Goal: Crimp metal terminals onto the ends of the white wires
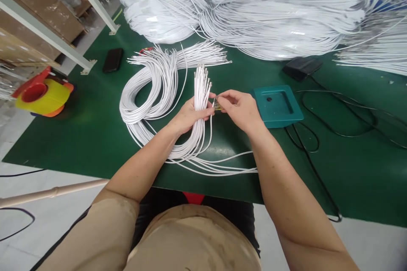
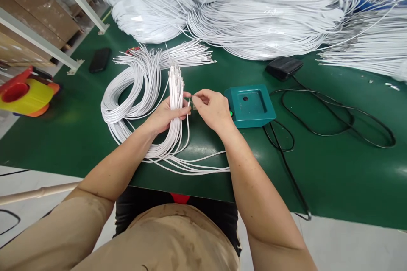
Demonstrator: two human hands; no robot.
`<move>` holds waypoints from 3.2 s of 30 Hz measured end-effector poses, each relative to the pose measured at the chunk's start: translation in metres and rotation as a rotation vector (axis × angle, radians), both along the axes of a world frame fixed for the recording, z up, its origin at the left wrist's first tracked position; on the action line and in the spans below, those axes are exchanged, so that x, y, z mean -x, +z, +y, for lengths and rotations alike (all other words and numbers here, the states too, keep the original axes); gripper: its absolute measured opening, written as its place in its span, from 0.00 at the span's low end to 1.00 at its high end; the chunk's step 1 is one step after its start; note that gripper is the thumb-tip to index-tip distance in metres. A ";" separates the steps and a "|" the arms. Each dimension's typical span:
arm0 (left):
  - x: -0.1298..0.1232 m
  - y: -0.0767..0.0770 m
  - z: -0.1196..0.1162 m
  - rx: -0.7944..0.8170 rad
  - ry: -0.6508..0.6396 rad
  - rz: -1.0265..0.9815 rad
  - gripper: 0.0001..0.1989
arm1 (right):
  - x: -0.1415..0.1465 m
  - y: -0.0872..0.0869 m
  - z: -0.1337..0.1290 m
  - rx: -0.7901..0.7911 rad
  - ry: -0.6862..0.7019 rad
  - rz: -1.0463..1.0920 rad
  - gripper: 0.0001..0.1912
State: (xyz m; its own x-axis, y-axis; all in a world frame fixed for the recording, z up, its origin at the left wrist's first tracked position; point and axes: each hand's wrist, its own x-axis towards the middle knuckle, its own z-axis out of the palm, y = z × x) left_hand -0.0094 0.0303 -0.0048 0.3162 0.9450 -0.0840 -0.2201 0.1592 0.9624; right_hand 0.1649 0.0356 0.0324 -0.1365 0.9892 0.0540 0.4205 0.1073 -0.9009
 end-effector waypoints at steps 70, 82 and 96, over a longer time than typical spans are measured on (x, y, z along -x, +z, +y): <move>0.002 -0.005 0.009 0.080 0.048 0.380 0.24 | -0.039 -0.016 0.006 -0.391 -0.260 -1.025 0.20; 0.006 0.001 0.005 0.103 0.128 0.036 0.26 | 0.002 0.012 -0.016 -0.389 0.447 -0.574 0.13; 0.005 0.008 0.003 0.208 0.107 0.043 0.24 | 0.004 0.015 -0.020 0.312 0.380 -0.214 0.15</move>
